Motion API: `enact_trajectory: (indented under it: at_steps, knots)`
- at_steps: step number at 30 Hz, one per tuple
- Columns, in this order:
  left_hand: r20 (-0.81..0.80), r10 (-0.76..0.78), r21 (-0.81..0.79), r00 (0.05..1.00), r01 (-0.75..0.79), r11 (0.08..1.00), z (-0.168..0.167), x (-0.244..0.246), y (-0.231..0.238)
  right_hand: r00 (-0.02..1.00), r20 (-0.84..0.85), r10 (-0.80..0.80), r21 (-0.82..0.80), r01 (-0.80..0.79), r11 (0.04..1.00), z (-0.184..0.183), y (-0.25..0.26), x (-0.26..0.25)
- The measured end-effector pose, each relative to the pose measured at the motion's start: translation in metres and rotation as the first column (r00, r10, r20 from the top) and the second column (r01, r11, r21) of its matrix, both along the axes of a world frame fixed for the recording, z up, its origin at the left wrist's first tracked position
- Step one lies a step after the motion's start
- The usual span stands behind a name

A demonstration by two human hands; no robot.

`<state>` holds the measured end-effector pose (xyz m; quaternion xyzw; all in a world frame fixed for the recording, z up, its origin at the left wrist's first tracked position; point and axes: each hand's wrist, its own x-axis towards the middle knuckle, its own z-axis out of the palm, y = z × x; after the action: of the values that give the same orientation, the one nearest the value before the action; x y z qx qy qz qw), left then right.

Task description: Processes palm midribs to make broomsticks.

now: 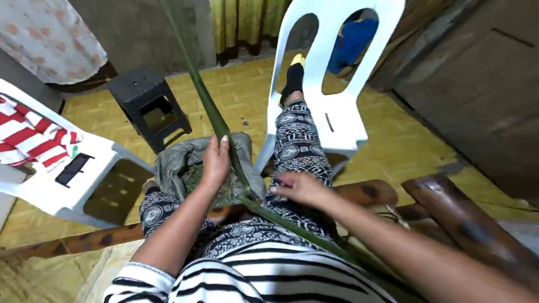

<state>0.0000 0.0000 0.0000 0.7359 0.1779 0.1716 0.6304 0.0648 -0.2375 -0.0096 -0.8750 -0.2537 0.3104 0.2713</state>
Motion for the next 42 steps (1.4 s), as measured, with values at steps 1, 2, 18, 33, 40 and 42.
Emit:
enact_trajectory:
  at_steps: [1, 2, 18, 33, 40, 42]
  knots:
    - [-0.01, 0.023, -0.02, 1.0, -0.023, 1.0, 0.001, -0.002, 0.003, 0.998, -0.027, 0.057, -0.043, -0.058, 0.997, -0.021, 0.006, -0.01]
    - [-0.014, 0.047, -0.04, 0.999, -0.047, 0.998, 0.0, -0.005, 0.006, 0.994, -0.051, 0.098, -0.071, -0.101, 0.992, -0.036, 0.011, -0.019]
    - [-0.138, 0.359, 0.061, 0.923, -0.353, 0.933, 0.004, -0.086, 0.098, 0.993, -0.113, 0.039, -0.066, -0.047, 0.997, -0.037, 0.021, -0.012]
    - [-0.458, 0.203, 0.395, 0.865, -0.006, 0.919, -0.042, -0.252, 0.118, 0.975, -0.217, -0.047, 0.459, 0.145, 0.877, 0.013, 0.127, 0.026]
    - [-0.486, 0.189, 0.418, 0.853, 0.037, 0.908, -0.056, -0.316, 0.135, 0.791, -0.609, -0.064, 0.617, 0.523, 0.588, 0.035, 0.171, 0.066]
    - [-0.488, 0.19, 0.422, 0.852, 0.039, 0.906, -0.061, -0.333, 0.14, 0.742, -0.667, -0.063, 0.592, 0.58, 0.56, 0.034, 0.178, 0.077]
